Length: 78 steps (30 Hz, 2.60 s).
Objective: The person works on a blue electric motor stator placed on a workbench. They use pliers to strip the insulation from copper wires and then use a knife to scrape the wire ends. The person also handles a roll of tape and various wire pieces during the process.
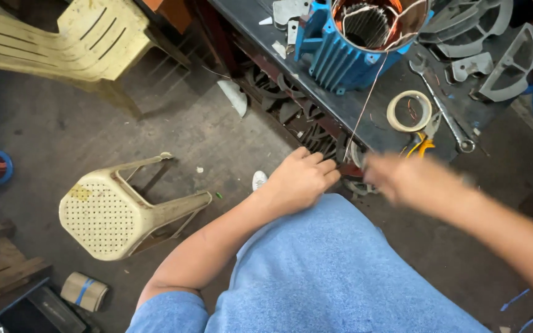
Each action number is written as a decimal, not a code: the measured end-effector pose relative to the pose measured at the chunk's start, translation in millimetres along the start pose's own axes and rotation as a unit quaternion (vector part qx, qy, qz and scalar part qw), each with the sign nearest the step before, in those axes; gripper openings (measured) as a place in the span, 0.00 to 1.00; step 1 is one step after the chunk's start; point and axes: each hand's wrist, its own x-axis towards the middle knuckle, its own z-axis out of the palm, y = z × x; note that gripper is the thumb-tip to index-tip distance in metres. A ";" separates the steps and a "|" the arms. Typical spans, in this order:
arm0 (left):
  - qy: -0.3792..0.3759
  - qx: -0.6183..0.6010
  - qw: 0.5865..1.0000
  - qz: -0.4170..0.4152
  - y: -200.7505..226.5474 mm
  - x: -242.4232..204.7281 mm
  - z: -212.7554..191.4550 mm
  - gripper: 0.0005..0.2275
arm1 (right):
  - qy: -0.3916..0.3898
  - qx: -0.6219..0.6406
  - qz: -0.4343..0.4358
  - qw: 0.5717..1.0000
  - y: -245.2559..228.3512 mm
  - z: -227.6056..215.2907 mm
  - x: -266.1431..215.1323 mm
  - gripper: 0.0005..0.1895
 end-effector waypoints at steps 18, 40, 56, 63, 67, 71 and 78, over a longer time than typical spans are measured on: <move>0.036 -0.068 0.997 0.029 2.0 -2.3 8.9 0.07 | 0.380 -0.244 0.013 0.892 73.2 26.8 53.8 0.18; 0.031 -0.104 0.994 -0.006 6.3 -2.7 -11.0 0.06 | 0.257 -0.033 0.031 0.965 65.2 23.7 67.6 0.13; -0.018 -0.777 0.527 -0.344 -2.0 -4.6 19.0 0.15 | 0.326 0.639 0.036 0.695 69.8 137.4 -2.6 0.18; -0.036 -0.951 0.206 -0.228 15.1 25.1 28.9 0.28 | 0.301 0.662 0.052 0.684 64.7 160.0 -11.8 0.17; -0.049 -0.964 0.167 -0.201 31.9 52.3 21.2 0.33 | 0.321 0.618 0.063 0.715 93.7 183.2 -17.1 0.17; 0.081 -0.970 0.154 -0.168 41.6 63.2 53.7 0.22 | 0.297 0.671 0.061 0.676 80.7 163.4 -19.3 0.17; 0.119 -0.935 0.213 -0.256 51.2 49.0 37.6 0.21 | 0.274 0.686 0.028 0.674 85.8 150.2 -12.2 0.17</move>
